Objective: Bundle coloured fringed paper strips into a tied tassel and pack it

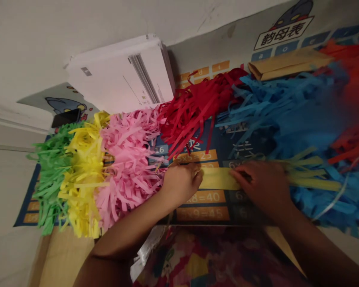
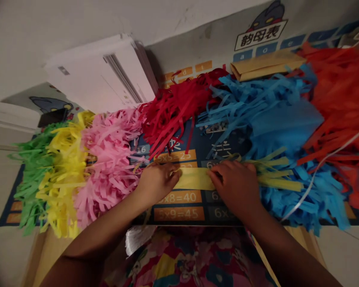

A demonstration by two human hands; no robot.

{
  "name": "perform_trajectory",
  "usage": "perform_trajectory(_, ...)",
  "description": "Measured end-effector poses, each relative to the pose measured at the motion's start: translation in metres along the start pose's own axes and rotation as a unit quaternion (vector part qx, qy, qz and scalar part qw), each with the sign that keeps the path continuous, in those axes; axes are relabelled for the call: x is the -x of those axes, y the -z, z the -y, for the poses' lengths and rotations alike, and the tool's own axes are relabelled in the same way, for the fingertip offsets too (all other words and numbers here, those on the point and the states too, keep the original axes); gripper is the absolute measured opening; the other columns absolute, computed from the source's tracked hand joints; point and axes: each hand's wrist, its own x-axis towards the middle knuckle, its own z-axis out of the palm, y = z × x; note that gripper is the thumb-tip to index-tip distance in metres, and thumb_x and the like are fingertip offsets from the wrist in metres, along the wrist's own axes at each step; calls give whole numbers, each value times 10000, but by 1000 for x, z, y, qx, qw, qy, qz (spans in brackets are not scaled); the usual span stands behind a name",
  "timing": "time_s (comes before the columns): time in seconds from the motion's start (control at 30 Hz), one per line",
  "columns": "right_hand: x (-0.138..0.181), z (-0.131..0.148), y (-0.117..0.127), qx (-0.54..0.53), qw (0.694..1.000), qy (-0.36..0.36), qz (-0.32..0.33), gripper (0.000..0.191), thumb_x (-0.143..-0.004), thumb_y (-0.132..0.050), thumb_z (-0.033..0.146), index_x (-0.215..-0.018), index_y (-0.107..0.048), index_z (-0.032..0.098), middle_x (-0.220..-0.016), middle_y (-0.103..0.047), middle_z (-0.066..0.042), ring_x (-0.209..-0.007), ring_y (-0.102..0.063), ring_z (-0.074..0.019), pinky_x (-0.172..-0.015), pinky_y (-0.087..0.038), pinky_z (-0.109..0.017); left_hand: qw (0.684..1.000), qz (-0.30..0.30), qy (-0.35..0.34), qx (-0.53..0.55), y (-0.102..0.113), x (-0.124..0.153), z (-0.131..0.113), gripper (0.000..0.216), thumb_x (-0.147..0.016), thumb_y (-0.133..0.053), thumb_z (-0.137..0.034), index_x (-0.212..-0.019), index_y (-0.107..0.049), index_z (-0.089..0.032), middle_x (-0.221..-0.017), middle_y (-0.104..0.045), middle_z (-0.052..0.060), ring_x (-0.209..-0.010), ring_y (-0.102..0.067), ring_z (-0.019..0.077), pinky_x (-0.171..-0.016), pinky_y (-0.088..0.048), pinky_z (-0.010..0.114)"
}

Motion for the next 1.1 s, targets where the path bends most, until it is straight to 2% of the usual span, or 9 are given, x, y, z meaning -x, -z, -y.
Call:
perform_trajectory(0.1,-1,-1,-2,0,1000,-8,-1,318,-977,-515,396,-780,-695,224,-755,-705,-18,-756,-635,-230,-727,-294,-372,1000,-14,0,-16,-2,1,1,197,-931,-563,-340,-921,-710,-210,-775,-736,49,-737,-684,226,-682,-491,331)
perform_trajectory(0.2,-2,2,2,18,999,-6,-29,209,-946,-566,352,-886,-702,204,-834,-725,-41,-798,-644,-246,-750,-311,-388,991,-113,-36,-64,-1,5,1,200,-906,-622,-330,-1027,-662,-177,-946,-721,89,-883,-649,262,-747,-468,373)
perform_trajectory(0.3,2,10,16,36,992,82,-84,140,-938,-571,247,-985,-694,198,-1041,-737,-71,-934,-645,-250,-848,-322,-414,958,-158,-202,-126,-1,9,1,147,-955,-568,-262,-1058,-632,-179,-1039,-688,90,-1000,-594,268,-831,-417,406)
perform_trajectory(0.4,10,18,26,18,973,226,-43,162,-942,-537,175,-1000,-685,206,-1080,-736,-54,-999,-637,-219,-935,-312,-418,926,-102,-332,-149,0,11,1,130,-975,-514,-201,-942,-637,-175,-877,-661,44,-901,-587,229,-874,-380,413)
perform_trajectory(0.5,14,20,23,32,960,278,-15,176,-935,-510,158,-975,-680,178,-976,-743,-66,-923,-642,-213,-932,-316,-416,930,-74,-333,-136,1,13,1,124,-942,-538,-220,-918,-643,-158,-861,-650,48,-862,-585,225,-938,-350,449)
perform_trajectory(0.67,3,10,12,41,963,266,-3,174,-923,-519,136,-845,-669,174,-831,-730,-42,-768,-643,-180,-869,-326,-376,945,-84,-297,-108,1,17,-2,232,-880,-571,-350,-926,-652,-138,-903,-661,86,-881,-593,260,-953,-328,511)
perform_trajectory(0.8,-4,13,18,39,973,229,-7,145,-919,-536,158,-878,-674,176,-821,-732,-27,-747,-641,-181,-856,-317,-380,946,-114,-279,-122,-5,13,-1,202,-898,-548,-310,-920,-654,-139,-905,-671,93,-898,-603,272,-931,-340,512)
perform_trajectory(0.93,-3,29,20,71,970,230,-19,162,-891,-600,273,-994,-665,167,-945,-723,-71,-895,-618,-251,-871,-292,-426,935,-142,-292,-140,-10,11,2,164,-916,-548,-264,-892,-650,-138,-874,-674,82,-881,-611,268,-929,-346,515)
perform_trajectory(1.1,-1,20,7,63,962,263,-34,139,-874,-564,114,-794,-657,179,-821,-702,-47,-796,-573,-209,-832,-283,-399,935,-163,-289,-126,-9,16,11,188,-948,-506,-214,-871,-665,-150,-844,-698,65,-846,-624,243,-988,-321,522)
